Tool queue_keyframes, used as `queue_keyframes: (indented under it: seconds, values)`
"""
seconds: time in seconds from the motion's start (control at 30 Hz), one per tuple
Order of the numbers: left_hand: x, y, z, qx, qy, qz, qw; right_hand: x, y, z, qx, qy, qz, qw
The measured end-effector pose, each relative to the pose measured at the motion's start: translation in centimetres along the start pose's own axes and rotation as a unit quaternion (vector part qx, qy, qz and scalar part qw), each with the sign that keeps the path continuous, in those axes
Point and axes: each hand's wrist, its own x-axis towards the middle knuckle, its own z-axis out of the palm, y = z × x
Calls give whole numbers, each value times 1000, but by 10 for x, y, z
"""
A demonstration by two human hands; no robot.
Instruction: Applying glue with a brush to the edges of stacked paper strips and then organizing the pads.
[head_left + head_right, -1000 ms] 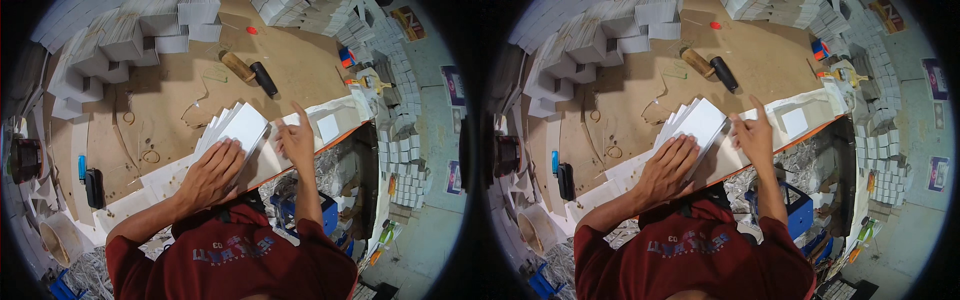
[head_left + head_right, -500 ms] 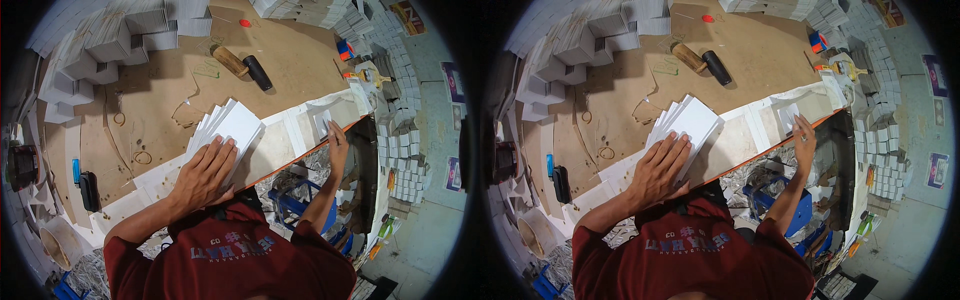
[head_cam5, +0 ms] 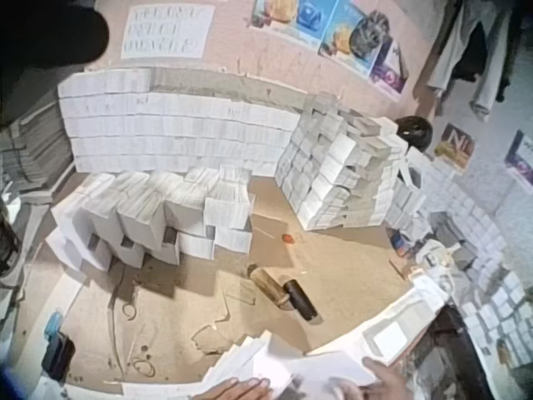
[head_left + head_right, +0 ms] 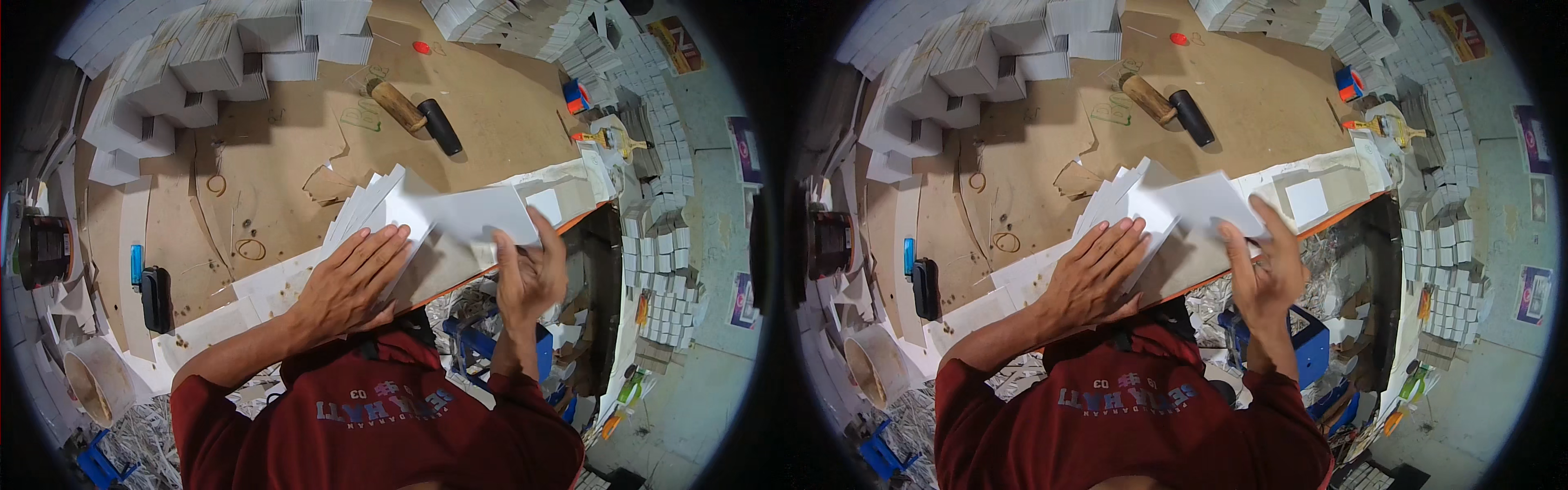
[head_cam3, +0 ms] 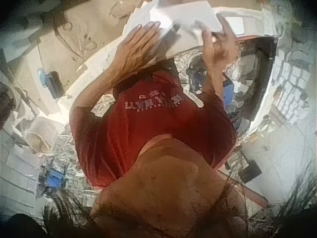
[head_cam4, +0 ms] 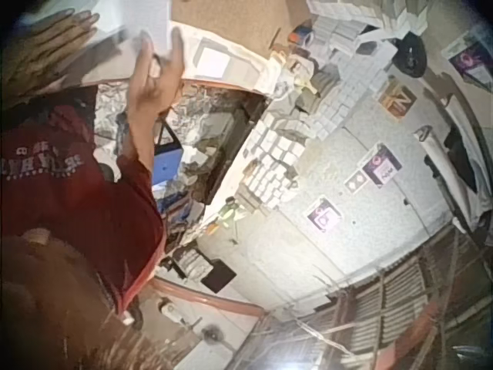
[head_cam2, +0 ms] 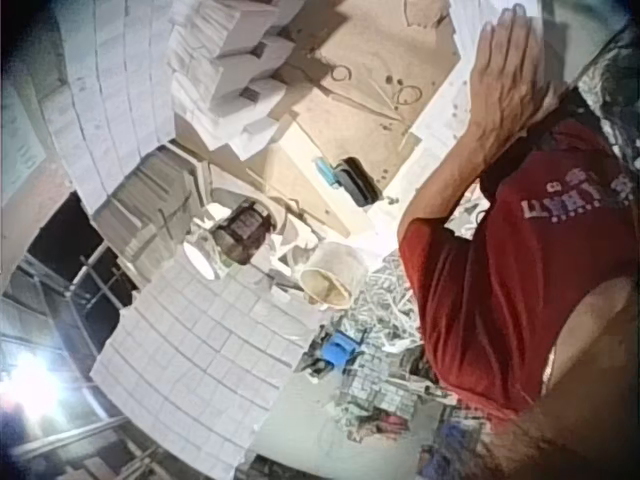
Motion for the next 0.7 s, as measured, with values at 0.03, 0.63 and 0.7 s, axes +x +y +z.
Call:
queue_keyframes:
  seconds: [0.03,0.63,0.7]
  values:
    - [-5,-3,7,2,1,-3,1000,3,-11,8,236,-34,208,948]
    - [-4,0,3,16,10,-5,1000,-92,183,14,-130,-94,167,973]
    - [0,0,1,26,23,0,999,-92,200,6,-45,-70,241,967]
